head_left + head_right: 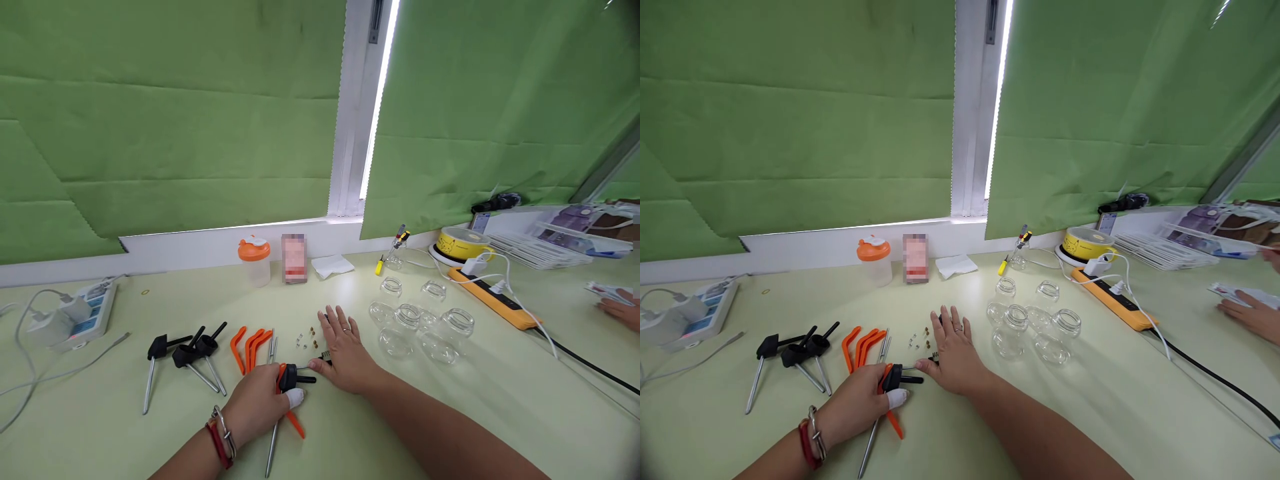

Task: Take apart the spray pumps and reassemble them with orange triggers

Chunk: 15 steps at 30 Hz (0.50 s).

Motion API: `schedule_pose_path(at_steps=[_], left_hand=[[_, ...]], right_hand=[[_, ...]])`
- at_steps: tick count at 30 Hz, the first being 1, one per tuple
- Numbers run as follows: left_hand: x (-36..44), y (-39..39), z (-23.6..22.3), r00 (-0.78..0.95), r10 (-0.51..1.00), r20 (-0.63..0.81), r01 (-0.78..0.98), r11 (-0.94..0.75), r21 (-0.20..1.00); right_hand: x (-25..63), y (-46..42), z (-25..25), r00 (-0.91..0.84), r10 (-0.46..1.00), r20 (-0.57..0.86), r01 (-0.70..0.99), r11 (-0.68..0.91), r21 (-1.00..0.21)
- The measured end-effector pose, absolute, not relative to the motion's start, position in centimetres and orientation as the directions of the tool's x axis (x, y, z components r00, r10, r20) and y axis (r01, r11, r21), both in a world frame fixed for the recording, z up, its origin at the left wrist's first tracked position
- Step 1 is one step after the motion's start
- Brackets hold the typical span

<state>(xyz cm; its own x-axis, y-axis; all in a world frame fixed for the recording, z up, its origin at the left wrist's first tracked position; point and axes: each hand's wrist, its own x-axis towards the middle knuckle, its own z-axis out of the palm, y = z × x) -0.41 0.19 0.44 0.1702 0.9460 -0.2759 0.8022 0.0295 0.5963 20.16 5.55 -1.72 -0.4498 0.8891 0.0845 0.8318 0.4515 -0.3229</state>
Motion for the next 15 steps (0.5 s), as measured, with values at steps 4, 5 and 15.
schedule_pose_path(at_steps=[4,5,15], left_hand=[[-0.4,0.3,0.5,0.163,0.943,-0.289,0.805,0.043,0.592],[-0.4,0.3,0.6,0.165,0.942,-0.291,0.804,0.043,0.594],[-0.6,0.2,0.4,0.172,0.942,-0.287,0.789,0.042,0.613]], right_hand=[[20.2,6.1,-2.5,-0.462,0.886,0.021,0.85,0.45,-0.273],[20.4,6.2,-2.6,-0.464,0.886,0.012,0.853,0.45,-0.265],[22.2,7.9,-2.3,-0.537,0.844,0.007,0.819,0.523,-0.234]])
